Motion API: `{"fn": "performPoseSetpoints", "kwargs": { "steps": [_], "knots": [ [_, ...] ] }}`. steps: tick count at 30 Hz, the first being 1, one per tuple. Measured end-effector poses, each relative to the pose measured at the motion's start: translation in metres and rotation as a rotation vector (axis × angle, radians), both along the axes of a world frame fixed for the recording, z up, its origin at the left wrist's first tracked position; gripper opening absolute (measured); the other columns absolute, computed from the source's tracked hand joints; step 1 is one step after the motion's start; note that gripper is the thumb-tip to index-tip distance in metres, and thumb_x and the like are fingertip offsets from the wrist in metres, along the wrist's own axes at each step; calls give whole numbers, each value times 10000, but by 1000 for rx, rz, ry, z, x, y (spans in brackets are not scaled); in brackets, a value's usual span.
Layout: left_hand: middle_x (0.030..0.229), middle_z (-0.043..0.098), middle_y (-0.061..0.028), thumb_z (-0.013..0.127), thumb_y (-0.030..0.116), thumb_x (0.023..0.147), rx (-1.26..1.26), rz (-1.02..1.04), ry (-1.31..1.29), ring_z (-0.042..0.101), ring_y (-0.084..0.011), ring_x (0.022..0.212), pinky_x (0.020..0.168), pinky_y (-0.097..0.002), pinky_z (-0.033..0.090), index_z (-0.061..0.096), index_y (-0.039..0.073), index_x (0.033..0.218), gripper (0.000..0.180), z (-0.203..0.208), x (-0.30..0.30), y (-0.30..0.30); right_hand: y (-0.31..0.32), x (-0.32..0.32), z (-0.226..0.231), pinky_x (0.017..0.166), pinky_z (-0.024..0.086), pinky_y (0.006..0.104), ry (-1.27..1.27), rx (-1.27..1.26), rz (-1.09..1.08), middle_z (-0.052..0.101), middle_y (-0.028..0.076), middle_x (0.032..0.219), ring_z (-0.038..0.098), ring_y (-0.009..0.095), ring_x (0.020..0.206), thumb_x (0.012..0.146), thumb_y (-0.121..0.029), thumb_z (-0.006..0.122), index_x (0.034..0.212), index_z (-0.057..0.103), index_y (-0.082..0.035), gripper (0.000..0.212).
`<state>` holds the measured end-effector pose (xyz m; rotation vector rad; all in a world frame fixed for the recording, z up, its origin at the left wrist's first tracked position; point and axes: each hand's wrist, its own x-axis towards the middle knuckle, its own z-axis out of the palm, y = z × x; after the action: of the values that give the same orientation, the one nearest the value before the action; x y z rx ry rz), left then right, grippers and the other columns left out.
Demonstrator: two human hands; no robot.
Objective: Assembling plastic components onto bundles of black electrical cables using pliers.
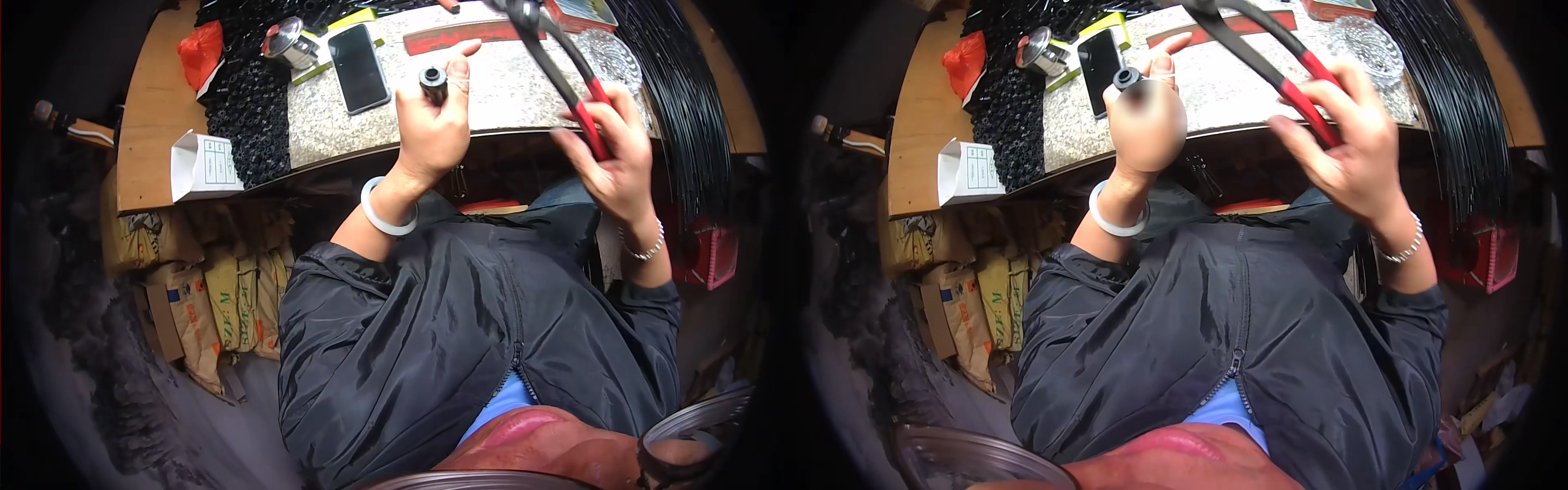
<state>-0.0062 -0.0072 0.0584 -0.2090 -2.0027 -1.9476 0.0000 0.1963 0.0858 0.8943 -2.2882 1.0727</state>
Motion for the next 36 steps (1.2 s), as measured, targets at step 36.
{"fn": "performPoseSetpoints", "kwargs": {
  "steps": [36],
  "knots": [
    [537, 389, 74, 469, 125, 931, 80, -205, -35, 310, 15, 458, 438, -159, 270, 620, -79, 955, 254, 10, 18, 3, 19, 24, 11, 444, 457, 230, -1625, -100, 605, 560, 63, 622, 562, 116, 472, 685, 7, 658, 1096, 461, 26, 456]
  ]
}}
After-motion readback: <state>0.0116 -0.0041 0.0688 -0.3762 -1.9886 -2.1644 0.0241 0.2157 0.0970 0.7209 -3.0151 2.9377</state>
